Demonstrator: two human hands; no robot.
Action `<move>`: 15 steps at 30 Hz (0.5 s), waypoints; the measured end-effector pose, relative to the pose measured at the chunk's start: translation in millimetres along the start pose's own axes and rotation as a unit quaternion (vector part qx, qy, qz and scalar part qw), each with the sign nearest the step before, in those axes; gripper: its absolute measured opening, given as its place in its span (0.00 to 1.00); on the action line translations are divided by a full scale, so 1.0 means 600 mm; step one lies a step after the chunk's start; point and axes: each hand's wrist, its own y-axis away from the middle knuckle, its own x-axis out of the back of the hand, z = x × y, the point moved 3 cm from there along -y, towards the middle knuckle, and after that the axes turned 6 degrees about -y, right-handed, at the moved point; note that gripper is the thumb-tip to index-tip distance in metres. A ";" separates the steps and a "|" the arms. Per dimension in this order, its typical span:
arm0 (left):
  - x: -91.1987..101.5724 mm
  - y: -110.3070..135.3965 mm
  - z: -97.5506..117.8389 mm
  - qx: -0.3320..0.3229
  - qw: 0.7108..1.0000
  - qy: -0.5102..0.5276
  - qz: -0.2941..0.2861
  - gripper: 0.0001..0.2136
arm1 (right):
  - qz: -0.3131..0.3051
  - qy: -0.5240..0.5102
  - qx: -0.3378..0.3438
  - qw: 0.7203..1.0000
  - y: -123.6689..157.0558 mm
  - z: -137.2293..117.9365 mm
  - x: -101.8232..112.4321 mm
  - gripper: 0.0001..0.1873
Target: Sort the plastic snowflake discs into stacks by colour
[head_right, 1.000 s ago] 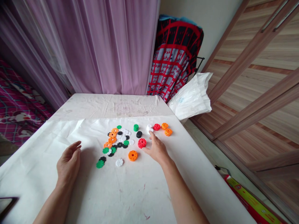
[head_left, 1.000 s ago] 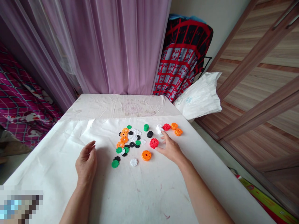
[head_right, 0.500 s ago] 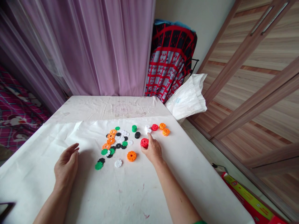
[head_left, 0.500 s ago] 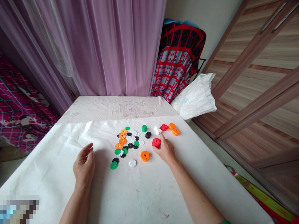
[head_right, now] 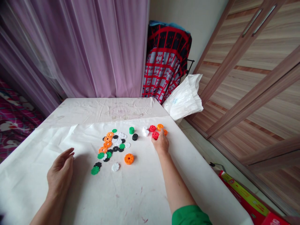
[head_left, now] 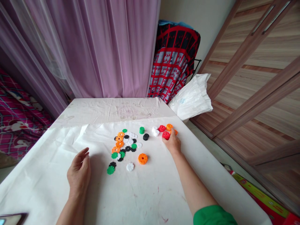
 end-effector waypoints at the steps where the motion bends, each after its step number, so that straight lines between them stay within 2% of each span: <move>1: 0.000 0.000 0.000 -0.003 1.000 0.001 0.002 0.17 | 0.014 -0.007 0.000 1.000 -0.002 0.003 -0.003 0.39; 5: 0.000 0.000 0.000 -0.006 1.000 0.002 0.002 0.17 | 0.051 -0.021 -0.002 0.998 -0.006 0.009 -0.012 0.39; 10: -0.005 -0.004 -0.007 -0.006 1.000 0.006 0.000 0.18 | 0.048 -0.026 -0.017 0.998 -0.006 0.010 -0.014 0.39; 13: -0.007 -0.007 -0.013 -0.015 1.000 0.010 -0.001 0.19 | 0.052 -0.038 -0.003 0.998 0.000 0.017 -0.013 0.40; 15: -0.008 -0.008 -0.016 -0.016 1.000 0.013 -0.003 0.19 | 0.023 -0.032 0.040 0.998 0.008 0.022 -0.014 0.40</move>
